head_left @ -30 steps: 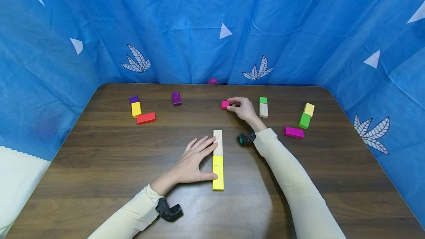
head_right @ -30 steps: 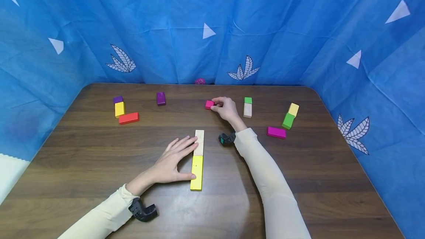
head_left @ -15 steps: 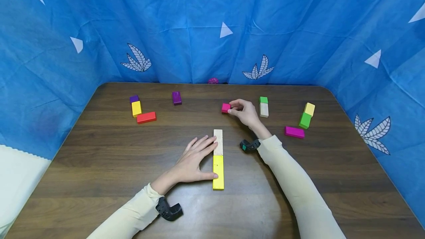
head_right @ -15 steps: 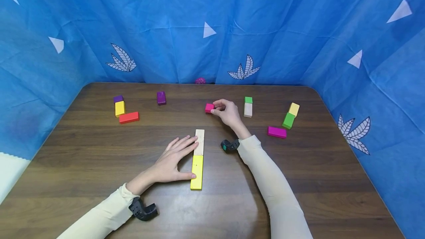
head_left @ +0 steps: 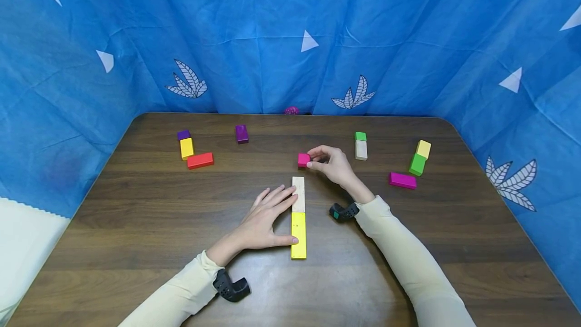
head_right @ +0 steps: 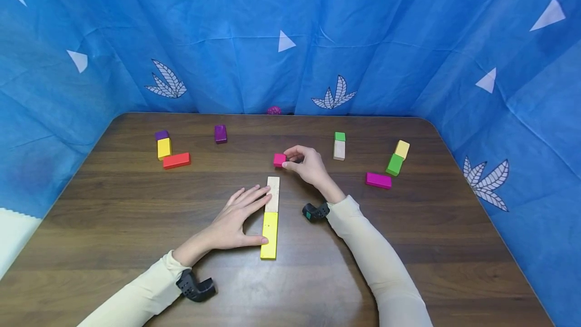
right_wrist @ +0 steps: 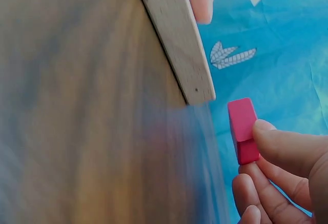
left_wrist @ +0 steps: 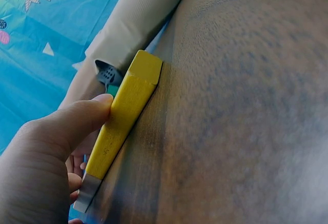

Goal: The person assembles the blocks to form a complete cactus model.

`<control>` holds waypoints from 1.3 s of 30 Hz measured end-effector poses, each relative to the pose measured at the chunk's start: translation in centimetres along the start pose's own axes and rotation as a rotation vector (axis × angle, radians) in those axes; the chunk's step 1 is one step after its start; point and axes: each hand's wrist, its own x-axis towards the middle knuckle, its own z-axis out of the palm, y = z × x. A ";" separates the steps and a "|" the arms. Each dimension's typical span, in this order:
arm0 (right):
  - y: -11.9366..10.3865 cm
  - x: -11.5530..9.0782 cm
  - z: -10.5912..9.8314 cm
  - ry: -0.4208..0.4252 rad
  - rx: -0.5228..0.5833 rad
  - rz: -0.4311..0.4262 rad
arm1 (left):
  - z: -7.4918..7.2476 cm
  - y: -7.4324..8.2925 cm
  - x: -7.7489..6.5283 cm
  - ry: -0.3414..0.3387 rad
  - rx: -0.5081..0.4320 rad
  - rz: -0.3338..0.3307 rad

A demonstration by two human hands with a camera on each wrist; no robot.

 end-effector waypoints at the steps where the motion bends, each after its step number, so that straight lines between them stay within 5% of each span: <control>1: -0.1 -0.2 0.0 -0.006 -0.002 -0.002 | 0.0 0.0 0.0 -0.001 0.002 0.000; 39: 0.7 -1.3 0.8 -0.071 -0.058 -0.117 | 0.2 0.2 0.1 -0.005 0.008 -0.010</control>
